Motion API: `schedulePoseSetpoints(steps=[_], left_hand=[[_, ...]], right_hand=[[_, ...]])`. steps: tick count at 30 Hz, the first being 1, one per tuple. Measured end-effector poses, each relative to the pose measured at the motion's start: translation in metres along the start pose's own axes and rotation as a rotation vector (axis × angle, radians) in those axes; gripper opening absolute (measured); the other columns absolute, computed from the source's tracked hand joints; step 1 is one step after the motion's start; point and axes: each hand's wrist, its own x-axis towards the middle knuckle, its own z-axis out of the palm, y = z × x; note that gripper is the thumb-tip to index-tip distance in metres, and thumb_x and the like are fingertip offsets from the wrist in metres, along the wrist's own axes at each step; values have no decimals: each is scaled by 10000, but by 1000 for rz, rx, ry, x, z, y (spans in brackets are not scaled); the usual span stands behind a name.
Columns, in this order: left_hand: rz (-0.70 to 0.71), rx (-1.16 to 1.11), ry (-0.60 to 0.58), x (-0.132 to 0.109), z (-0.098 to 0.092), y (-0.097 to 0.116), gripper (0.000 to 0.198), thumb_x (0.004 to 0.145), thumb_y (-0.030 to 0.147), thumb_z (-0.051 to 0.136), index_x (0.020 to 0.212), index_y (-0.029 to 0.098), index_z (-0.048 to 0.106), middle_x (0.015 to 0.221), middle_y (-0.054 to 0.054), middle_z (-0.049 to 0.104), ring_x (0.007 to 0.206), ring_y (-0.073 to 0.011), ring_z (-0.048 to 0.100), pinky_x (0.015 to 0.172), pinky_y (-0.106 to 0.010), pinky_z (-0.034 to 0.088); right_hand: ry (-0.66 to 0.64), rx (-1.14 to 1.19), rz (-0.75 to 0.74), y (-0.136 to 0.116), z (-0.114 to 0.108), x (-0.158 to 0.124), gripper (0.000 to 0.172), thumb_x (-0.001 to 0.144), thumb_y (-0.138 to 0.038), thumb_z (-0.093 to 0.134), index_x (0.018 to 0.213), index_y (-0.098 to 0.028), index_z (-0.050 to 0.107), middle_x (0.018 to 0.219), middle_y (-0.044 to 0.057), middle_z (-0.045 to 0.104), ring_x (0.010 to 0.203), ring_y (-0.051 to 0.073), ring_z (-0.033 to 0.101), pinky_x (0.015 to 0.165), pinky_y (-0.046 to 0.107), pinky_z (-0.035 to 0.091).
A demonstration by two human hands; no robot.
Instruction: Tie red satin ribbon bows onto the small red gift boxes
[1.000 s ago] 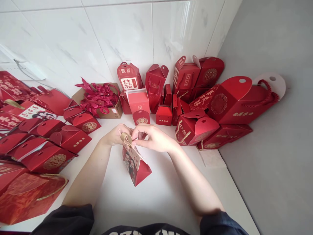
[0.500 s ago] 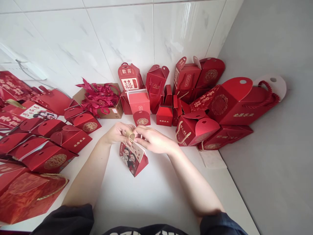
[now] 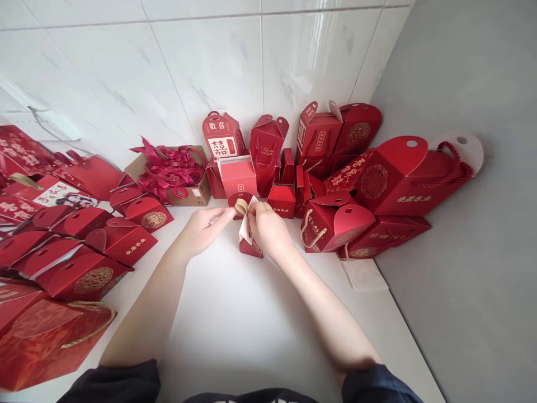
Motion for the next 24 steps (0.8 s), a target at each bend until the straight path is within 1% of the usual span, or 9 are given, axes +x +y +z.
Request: schedulePoseSetpoints(steps=[2, 4, 6, 9, 11, 13, 16, 20, 24], left_hand=[[3, -46, -77, -5, 5, 7, 275, 901, 392, 566, 1002, 190, 723, 1013, -36, 730, 998, -248, 656, 876, -296, 484], [30, -57, -85, -7, 10, 12, 208, 878, 332, 577, 919, 182, 716, 945, -30, 735, 942, -228, 668, 849, -284, 493], [33, -44, -44, -7, 15, 13, 185, 878, 285, 542, 845, 182, 691, 864, -17, 728, 867, -197, 672, 817, -271, 495], [-21, -16, 38, -5, 20, 10, 126, 825, 244, 576, 850, 182, 682, 887, -16, 738, 857, -187, 680, 782, -258, 492], [-70, 6, 87, -2, 21, 5, 113, 794, 237, 592, 822, 173, 682, 829, -16, 733, 807, -191, 683, 709, -254, 487], [-106, -13, 97, 1, 19, -2, 120, 785, 229, 583, 776, 162, 682, 749, -12, 713, 763, -195, 681, 654, -251, 479], [-117, -109, 50, 5, 15, -10, 154, 772, 208, 586, 818, 150, 720, 805, -20, 735, 846, -217, 699, 699, -255, 513], [-95, -221, -59, 8, 7, -13, 232, 782, 221, 617, 954, 159, 760, 979, -38, 763, 974, -234, 701, 839, -293, 541], [-110, -252, -100, 8, 3, -11, 225, 777, 231, 653, 953, 151, 768, 980, -53, 768, 927, -229, 706, 820, -300, 545]], right_hand=[[28, 1, 14, 1, 4, 1, 97, 926, -221, 476, 882, -192, 557, 967, 106, 642, 770, 203, 619, 700, 311, 446], [48, 8, 13, 1, 5, 0, 83, 901, -211, 505, 866, -201, 580, 941, 82, 665, 756, 195, 630, 697, 301, 454], [57, 18, 7, 0, 5, -1, 84, 873, -189, 527, 834, -211, 598, 890, 54, 686, 763, 195, 643, 701, 296, 465], [49, 30, -10, -6, 4, -5, 98, 850, -176, 553, 806, -223, 627, 834, 27, 705, 785, 205, 657, 723, 305, 479], [40, 32, -32, -11, 4, -8, 115, 861, -181, 550, 823, -229, 647, 857, 29, 713, 825, 216, 661, 754, 321, 482], [16, 35, -61, -14, 3, -9, 135, 885, -194, 535, 849, -235, 658, 890, 31, 710, 841, 216, 657, 763, 326, 481], [19, 56, -151, -13, -1, -9, 120, 900, -196, 535, 917, -225, 651, 958, 47, 679, 868, 207, 639, 772, 323, 485], [116, -64, -237, -1, -5, -5, 152, 860, -228, 626, 1011, -210, 632, 1063, 88, 623, 1022, 268, 575, 899, 413, 451], [16, -29, -221, 7, -3, -1, 21, 872, -237, 613, 878, -217, 618, 939, 51, 636, 905, 237, 598, 828, 377, 451]])
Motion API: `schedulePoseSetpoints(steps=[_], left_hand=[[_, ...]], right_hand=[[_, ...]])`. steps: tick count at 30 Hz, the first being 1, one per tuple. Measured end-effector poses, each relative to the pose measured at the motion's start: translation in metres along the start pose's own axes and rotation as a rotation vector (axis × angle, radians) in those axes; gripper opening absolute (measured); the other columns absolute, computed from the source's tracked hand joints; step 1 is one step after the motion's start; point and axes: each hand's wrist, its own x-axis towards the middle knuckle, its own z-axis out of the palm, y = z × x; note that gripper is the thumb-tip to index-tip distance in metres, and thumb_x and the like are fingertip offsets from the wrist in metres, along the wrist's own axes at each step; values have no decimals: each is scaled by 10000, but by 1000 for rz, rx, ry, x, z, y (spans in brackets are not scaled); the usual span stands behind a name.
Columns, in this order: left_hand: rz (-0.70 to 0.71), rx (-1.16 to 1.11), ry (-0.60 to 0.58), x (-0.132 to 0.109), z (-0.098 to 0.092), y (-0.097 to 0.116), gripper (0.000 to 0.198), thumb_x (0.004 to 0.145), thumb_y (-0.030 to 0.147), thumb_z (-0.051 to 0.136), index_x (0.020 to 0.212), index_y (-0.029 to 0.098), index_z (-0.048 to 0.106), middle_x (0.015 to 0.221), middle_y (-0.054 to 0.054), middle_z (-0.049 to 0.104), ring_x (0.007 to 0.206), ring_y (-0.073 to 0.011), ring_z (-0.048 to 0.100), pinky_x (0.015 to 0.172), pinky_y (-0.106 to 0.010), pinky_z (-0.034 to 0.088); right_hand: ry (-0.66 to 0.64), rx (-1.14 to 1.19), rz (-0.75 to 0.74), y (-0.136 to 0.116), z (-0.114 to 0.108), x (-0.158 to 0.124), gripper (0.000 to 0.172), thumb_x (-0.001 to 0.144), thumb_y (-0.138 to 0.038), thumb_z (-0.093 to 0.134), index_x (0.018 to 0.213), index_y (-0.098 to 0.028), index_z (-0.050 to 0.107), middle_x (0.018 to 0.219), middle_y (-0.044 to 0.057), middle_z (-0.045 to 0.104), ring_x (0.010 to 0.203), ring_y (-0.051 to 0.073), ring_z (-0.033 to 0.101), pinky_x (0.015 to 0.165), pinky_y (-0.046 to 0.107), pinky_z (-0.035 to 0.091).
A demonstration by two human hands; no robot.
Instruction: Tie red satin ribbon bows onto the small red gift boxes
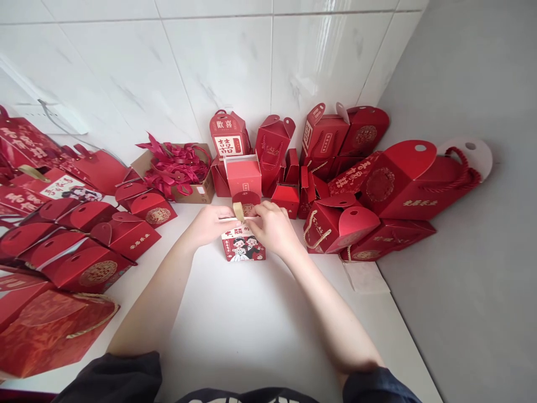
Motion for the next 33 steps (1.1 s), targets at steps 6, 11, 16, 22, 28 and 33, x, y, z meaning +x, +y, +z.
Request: schedulePoseSetpoints(steps=[6, 11, 16, 22, 28, 33], left_hand=[[-8, 46, 49, 0, 0, 2, 215, 767, 254, 677, 939, 160, 768, 927, -41, 764, 912, -227, 700, 770, -278, 528], [-54, 226, 73, 1, -1, 2, 208, 780, 342, 666, 796, 153, 752, 796, -30, 736, 829, -228, 692, 708, -281, 495], [52, 188, 36, 2, -1, -2, 186, 803, 309, 640, 845, 159, 741, 856, -28, 740, 858, -216, 692, 764, -280, 515], [121, 168, 19, 3, 0, -5, 221, 819, 263, 613, 972, 178, 748, 962, -33, 751, 921, -219, 691, 845, -296, 522], [164, 173, 1, 3, 0, -2, 221, 836, 275, 581, 947, 170, 739, 943, -34, 746, 898, -217, 681, 813, -284, 514], [143, 241, 37, 3, 0, -2, 230, 827, 316, 576, 864, 163, 744, 804, -32, 725, 778, -209, 657, 710, -274, 503]], right_hand=[[-29, 84, -1, 0, 5, 1, 39, 872, -199, 580, 834, -209, 576, 866, 30, 615, 783, 191, 593, 729, 310, 433], [-35, 114, 0, 1, 4, 1, 64, 872, -193, 565, 810, -212, 562, 848, 20, 599, 756, 174, 580, 704, 291, 424], [-27, 143, 18, 2, 5, 2, 58, 868, -201, 562, 812, -214, 553, 857, 11, 606, 757, 161, 581, 699, 274, 428], [-18, 140, 37, 0, 8, 2, 81, 858, -239, 570, 782, -211, 558, 790, 6, 627, 701, 165, 573, 656, 276, 400], [-1, 155, 5, 5, 10, 3, 98, 872, -227, 550, 779, -208, 573, 792, 10, 620, 717, 166, 566, 665, 277, 397], [-7, 175, -21, 13, 12, 5, 97, 906, -255, 540, 838, -216, 595, 811, 10, 632, 746, 170, 582, 685, 277, 419]])
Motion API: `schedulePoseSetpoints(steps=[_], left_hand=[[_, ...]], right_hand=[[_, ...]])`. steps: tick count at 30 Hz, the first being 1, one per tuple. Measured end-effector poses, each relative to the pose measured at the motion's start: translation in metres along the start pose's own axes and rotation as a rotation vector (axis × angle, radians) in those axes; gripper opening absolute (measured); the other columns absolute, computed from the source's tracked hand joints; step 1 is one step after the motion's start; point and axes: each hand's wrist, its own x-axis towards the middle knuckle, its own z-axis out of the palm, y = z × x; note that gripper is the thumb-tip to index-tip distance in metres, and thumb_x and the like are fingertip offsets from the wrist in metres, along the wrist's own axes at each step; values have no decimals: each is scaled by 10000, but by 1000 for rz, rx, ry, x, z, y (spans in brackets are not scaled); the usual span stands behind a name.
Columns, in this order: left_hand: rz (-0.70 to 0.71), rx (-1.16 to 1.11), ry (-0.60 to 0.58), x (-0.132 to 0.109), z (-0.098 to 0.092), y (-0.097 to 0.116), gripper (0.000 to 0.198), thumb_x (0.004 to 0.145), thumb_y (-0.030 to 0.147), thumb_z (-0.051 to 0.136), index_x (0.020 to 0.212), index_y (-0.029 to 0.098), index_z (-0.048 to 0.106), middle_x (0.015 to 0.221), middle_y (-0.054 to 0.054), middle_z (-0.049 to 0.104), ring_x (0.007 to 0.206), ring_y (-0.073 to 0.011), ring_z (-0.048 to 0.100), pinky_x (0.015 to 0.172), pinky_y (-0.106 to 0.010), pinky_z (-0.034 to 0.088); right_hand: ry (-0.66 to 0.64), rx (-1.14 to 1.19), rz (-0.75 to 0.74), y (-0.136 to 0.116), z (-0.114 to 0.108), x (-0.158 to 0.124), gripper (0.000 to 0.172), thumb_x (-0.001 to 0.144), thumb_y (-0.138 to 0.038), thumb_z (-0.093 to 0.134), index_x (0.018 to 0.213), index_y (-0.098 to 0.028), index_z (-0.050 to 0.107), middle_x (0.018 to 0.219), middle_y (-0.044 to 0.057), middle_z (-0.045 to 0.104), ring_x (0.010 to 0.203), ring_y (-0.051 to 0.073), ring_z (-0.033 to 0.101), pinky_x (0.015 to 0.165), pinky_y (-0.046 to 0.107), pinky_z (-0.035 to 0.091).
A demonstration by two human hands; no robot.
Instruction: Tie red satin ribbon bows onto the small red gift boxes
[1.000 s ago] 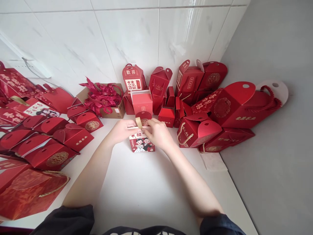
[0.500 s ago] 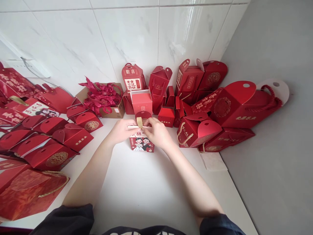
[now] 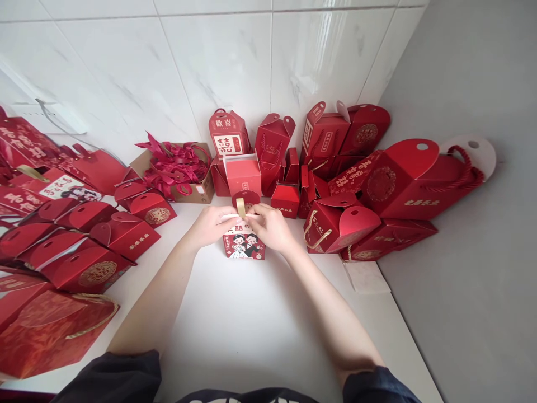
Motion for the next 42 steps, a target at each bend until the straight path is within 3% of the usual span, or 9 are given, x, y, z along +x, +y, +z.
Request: schedulePoseSetpoints(steps=[8, 11, 14, 19, 24, 30, 34, 37, 42], left_hand=[[-30, 19, 16, -1, 0, -2, 223, 812, 302, 581, 851, 165, 753, 794, -36, 731, 764, -210, 650, 705, -280, 499], [-41, -8, 14, 0, 1, -3, 243, 818, 305, 586, 912, 161, 758, 853, -43, 747, 813, -223, 672, 734, -285, 516], [-50, -51, -8, 0, 2, -4, 274, 831, 309, 586, 990, 160, 752, 937, -46, 756, 897, -234, 688, 783, -291, 527], [-52, -144, -54, 0, 2, -5, 316, 844, 302, 585, 1082, 166, 742, 1034, -40, 757, 1002, -253, 688, 824, -293, 530], [-61, -108, -63, 1, 2, -7, 295, 826, 283, 602, 1066, 194, 749, 1039, -12, 758, 1012, -244, 687, 850, -293, 522], [-54, -116, -15, 4, 7, -12, 304, 825, 301, 603, 1064, 173, 740, 1037, -35, 753, 990, -237, 684, 838, -285, 517], [-16, -42, 22, 5, 9, -13, 250, 831, 286, 565, 959, 157, 736, 880, -22, 732, 861, -201, 663, 736, -250, 482], [2, -4, 24, 5, 8, -12, 217, 830, 276, 540, 818, 144, 711, 732, 3, 661, 743, -161, 606, 675, -231, 436], [19, 11, 6, 4, 7, -9, 224, 825, 262, 509, 741, 142, 679, 674, 16, 605, 684, -133, 543, 648, -222, 397]], right_hand=[[1, -52, -39, 2, 1, -2, 73, 888, -244, 567, 819, -220, 570, 805, 19, 612, 733, 186, 569, 713, 310, 431], [37, -51, -58, 0, 1, -2, 42, 885, -241, 577, 915, -225, 552, 911, 42, 611, 826, 204, 586, 740, 322, 454], [93, -166, -196, -1, 0, -2, 142, 904, -232, 581, 1042, -226, 547, 1072, 85, 581, 985, 233, 564, 818, 358, 455], [-1, -464, -382, -2, -4, -4, 171, 993, -231, 467, 1019, -259, 633, 1076, 84, 592, 988, 239, 530, 825, 387, 418], [10, -472, -380, 2, -5, -3, 164, 993, -293, 493, 1001, -259, 654, 1057, 76, 594, 949, 227, 516, 792, 371, 413], [26, -488, -346, 7, -1, -3, 161, 989, -242, 479, 1027, -262, 634, 1068, 79, 585, 964, 234, 505, 805, 376, 406], [61, -470, -324, 6, 2, -3, 166, 1005, -270, 448, 1026, -248, 611, 1048, 82, 597, 955, 234, 521, 803, 373, 408], [39, -360, -300, 4, 2, -3, 148, 1001, -321, 463, 1009, -237, 585, 1039, 80, 609, 958, 231, 547, 826, 375, 422], [11, -100, -178, 3, 0, -3, 173, 914, -371, 592, 970, -236, 498, 986, 51, 610, 906, 219, 584, 836, 370, 450]])
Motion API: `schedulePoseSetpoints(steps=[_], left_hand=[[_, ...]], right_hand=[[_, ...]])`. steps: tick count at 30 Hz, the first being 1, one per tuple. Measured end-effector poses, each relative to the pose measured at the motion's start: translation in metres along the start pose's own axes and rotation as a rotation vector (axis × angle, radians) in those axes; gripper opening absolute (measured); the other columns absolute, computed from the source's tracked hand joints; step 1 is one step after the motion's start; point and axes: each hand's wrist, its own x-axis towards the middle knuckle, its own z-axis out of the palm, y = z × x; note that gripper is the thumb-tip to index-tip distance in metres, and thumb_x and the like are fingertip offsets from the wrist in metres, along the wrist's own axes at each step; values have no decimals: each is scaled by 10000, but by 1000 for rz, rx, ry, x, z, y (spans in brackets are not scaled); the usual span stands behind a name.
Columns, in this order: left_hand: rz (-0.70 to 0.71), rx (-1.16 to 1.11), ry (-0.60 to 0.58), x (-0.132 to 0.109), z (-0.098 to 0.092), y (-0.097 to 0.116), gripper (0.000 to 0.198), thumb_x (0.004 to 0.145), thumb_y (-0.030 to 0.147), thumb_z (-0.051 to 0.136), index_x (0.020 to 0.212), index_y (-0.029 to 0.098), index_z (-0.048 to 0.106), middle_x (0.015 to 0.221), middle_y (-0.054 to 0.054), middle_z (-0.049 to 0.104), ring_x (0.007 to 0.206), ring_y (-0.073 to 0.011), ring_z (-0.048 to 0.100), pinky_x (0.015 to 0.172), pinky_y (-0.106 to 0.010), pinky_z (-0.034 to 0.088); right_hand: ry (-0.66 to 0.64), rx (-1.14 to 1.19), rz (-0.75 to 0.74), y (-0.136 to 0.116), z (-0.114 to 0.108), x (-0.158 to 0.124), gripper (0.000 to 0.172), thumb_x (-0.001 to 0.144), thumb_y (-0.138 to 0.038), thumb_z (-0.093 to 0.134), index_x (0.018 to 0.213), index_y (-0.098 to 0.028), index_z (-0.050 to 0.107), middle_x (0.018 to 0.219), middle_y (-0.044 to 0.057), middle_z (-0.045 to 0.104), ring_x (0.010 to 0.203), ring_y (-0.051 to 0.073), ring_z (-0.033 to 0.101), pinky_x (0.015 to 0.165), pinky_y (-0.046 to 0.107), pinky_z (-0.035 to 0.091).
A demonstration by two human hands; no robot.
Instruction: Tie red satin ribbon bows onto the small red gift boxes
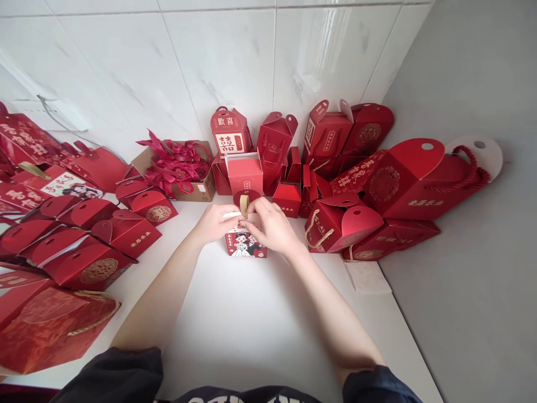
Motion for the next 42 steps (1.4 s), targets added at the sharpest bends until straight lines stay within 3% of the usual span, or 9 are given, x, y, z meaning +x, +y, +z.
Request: schedulePoseSetpoints(steps=[7, 11, 17, 42], left_hand=[[-13, 27, -4, -1, 0, 0, 238, 833, 303, 523, 696, 147, 639, 616, 28, 541, 636, -128, 499, 604, -228, 367], [-18, 17, -2, -1, 0, 1, 226, 836, 311, 537, 759, 144, 670, 675, 20, 608, 682, -139, 551, 634, -228, 392], [-15, -6, -5, -2, 0, 3, 206, 836, 274, 542, 828, 150, 707, 751, 12, 682, 737, -149, 610, 683, -226, 420], [-5, 3, -22, -1, 0, 1, 213, 846, 295, 560, 792, 144, 700, 738, 3, 677, 722, -150, 599, 672, -235, 425]], right_hand=[[-26, 178, 80, 0, -2, 2, 83, 919, -289, 541, 892, -230, 489, 889, 22, 590, 798, 178, 559, 757, 312, 451], [-34, 246, 106, 0, -3, 3, 65, 909, -277, 545, 897, -224, 510, 885, 12, 587, 800, 169, 563, 759, 303, 450], [-39, 258, 109, 2, -3, 2, 56, 893, -258, 557, 897, -224, 513, 885, 5, 586, 789, 165, 557, 745, 299, 443], [-52, 310, 159, 3, 0, 0, 104, 875, -254, 550, 921, -230, 460, 866, -1, 577, 709, 155, 552, 669, 287, 433]])
